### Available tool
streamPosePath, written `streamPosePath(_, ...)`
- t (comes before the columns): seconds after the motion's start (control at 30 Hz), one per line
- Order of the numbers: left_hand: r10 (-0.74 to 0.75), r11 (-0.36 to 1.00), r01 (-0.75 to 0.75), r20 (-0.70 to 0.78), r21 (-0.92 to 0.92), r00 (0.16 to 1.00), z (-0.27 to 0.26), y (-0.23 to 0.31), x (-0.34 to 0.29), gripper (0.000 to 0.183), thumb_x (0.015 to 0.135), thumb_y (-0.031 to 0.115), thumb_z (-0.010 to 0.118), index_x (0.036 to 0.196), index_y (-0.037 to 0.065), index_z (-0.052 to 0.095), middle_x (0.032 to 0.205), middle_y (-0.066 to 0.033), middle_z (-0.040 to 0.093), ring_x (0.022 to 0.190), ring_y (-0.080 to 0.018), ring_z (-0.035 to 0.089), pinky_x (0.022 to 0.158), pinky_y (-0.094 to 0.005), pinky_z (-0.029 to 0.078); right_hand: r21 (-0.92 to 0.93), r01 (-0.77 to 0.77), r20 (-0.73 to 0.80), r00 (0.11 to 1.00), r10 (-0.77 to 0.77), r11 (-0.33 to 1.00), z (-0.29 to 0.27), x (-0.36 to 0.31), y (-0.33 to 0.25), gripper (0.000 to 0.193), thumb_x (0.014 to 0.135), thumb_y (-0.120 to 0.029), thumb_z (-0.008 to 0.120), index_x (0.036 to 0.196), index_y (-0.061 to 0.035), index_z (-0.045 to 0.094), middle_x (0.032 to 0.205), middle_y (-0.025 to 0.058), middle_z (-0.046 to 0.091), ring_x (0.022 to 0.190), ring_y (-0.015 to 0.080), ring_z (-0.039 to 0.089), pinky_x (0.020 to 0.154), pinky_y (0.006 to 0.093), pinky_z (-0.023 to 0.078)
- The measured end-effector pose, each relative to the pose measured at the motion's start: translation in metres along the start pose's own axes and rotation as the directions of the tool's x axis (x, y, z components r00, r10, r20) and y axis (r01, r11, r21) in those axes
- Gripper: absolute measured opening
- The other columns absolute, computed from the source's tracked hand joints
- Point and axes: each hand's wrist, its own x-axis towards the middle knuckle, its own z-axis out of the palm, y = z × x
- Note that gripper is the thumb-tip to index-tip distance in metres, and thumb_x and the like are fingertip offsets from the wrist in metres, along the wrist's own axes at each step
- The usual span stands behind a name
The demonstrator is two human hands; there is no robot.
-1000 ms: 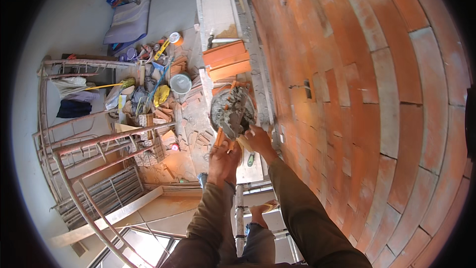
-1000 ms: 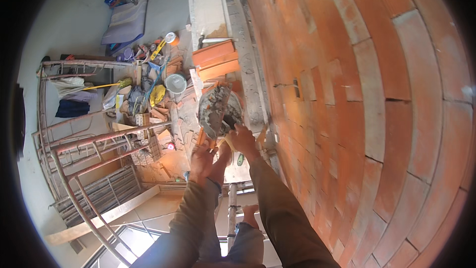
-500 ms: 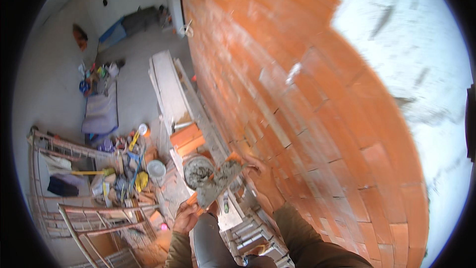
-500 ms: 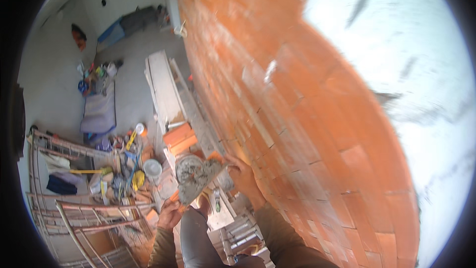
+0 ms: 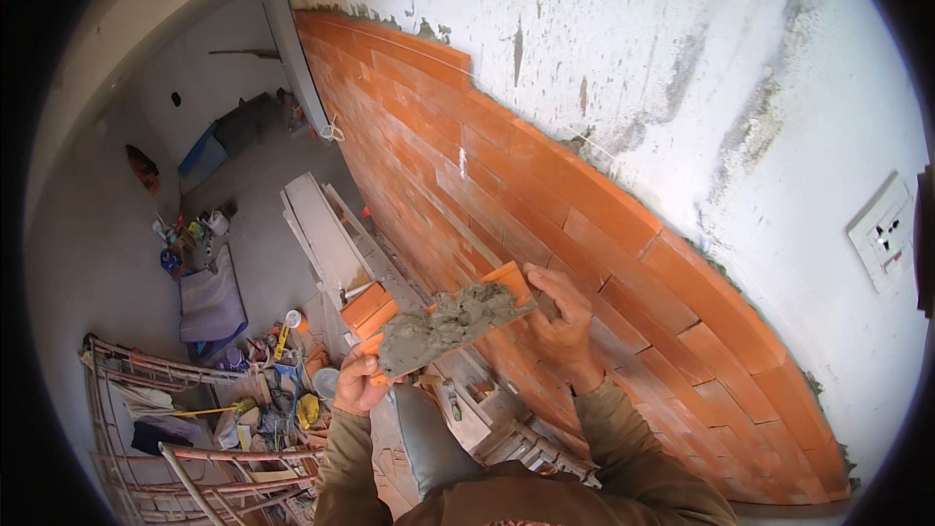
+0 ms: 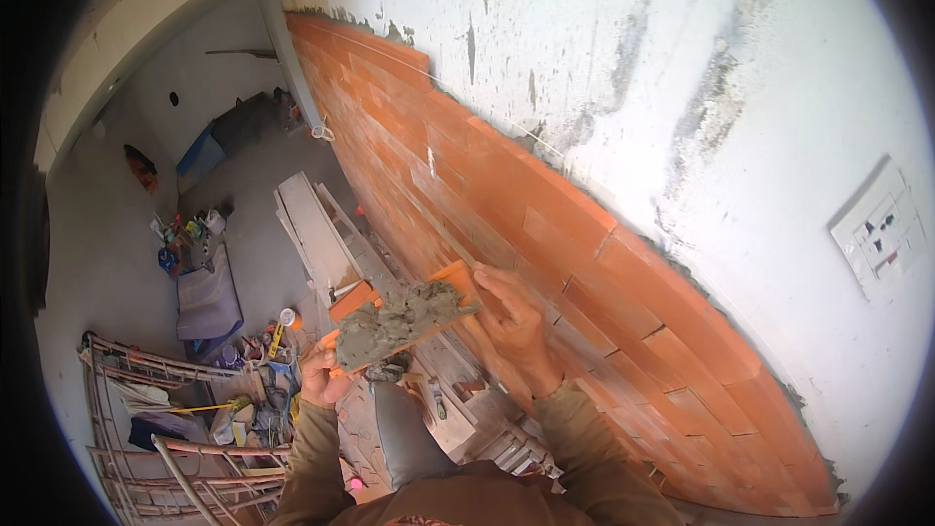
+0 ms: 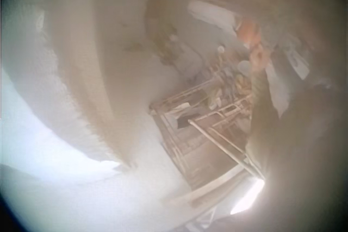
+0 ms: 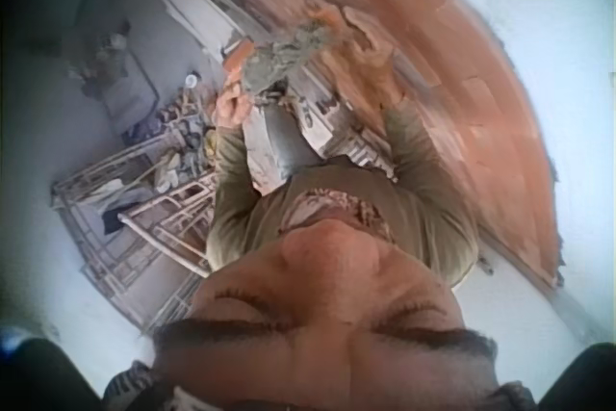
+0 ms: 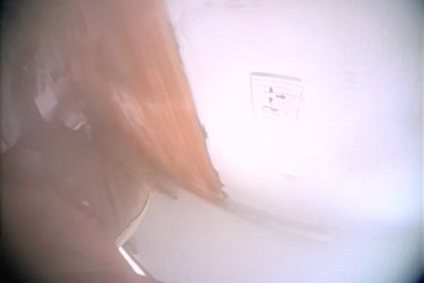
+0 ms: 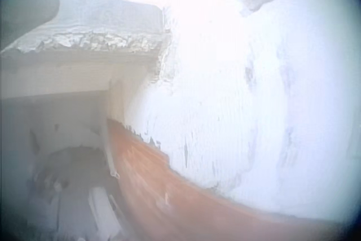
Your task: The person scoops mortar from a bucket using a trowel and applies it to the back of a rectangular terracotta tile. They then press the tile onto a vertical wall, aligning it with existing tiles, and use the trowel to scrape away excess mortar from the joints.
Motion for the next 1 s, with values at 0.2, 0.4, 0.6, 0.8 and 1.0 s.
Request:
streamPosePath(0.2,-0.014,0.992,0.032,-0.138,0.123,0.990,0.034,0.000,0.012,0.054,0.087,0.021,0.066,0.133,-0.005,0.053,0.110,-0.0165,0.068,0.085,-0.0271,0.069,0.068,-0.0379,0.054,-0.175,0.316,-0.065,0.941,-0.331,0.933,-0.034,0.015,-0.017,0.024,0.076,0.014,0.071,0.095,0.0000,0.073,0.104,0.0163,0.071,0.094,0.0334,0.070,0.079,0.0387,0.058)
streamPosePath(0.4,-0.009,0.995,0.012,0.024,-0.102,1.000,0.073,0.033,0.061,0.026,0.102,0.029,0.058,0.114,0.006,0.064,0.108,-0.0096,0.069,0.091,-0.0194,0.066,0.078,-0.0346,0.054,-0.394,0.371,-0.045,0.906,-0.421,0.841,-0.058,0.039,-0.056,0.024,0.075,0.013,0.073,0.096,0.0002,0.073,0.100,0.0147,0.070,0.090,0.0316,0.070,0.076,0.0364,0.058)
streamPosePath(0.6,0.055,0.996,-0.056,-0.014,-0.073,0.998,0.128,0.058,0.125,0.027,0.103,0.029,0.057,0.116,0.005,0.062,0.105,-0.0091,0.069,0.089,-0.0187,0.068,0.087,-0.0356,0.055,-0.572,0.384,-0.008,0.881,-0.473,0.725,-0.067,0.068,-0.080,0.027,0.076,0.009,0.075,0.102,0.0009,0.072,0.102,0.0143,0.069,0.088,0.0302,0.069,0.073,0.0347,0.057)
streamPosePath(0.8,0.191,0.967,-0.200,0.073,0.158,0.979,0.154,0.088,0.211,0.020,0.102,0.022,0.059,0.111,0.004,0.061,0.106,-0.0086,0.068,0.101,-0.0181,0.065,0.095,-0.0354,0.052,-0.712,0.395,-0.002,0.826,-0.564,0.581,-0.064,0.115,-0.088,0.029,0.079,0.004,0.074,0.107,-0.0019,0.071,0.100,0.0128,0.069,0.086,0.0278,0.069,0.073,0.0375,0.058)
streamPosePath(1.0,0.163,0.937,-0.191,0.119,0.293,0.980,0.185,0.112,0.298,0.021,0.103,0.024,0.057,0.108,0.003,0.061,0.103,-0.0082,0.065,0.092,-0.0169,0.062,0.089,-0.0353,0.055,-0.811,0.327,-0.002,0.828,-0.561,0.485,-0.066,0.148,-0.079,0.023,0.080,-0.002,0.074,0.102,-0.0082,0.072,0.095,0.0071,0.070,0.079,0.0265,0.069,0.071,0.0386,0.058)
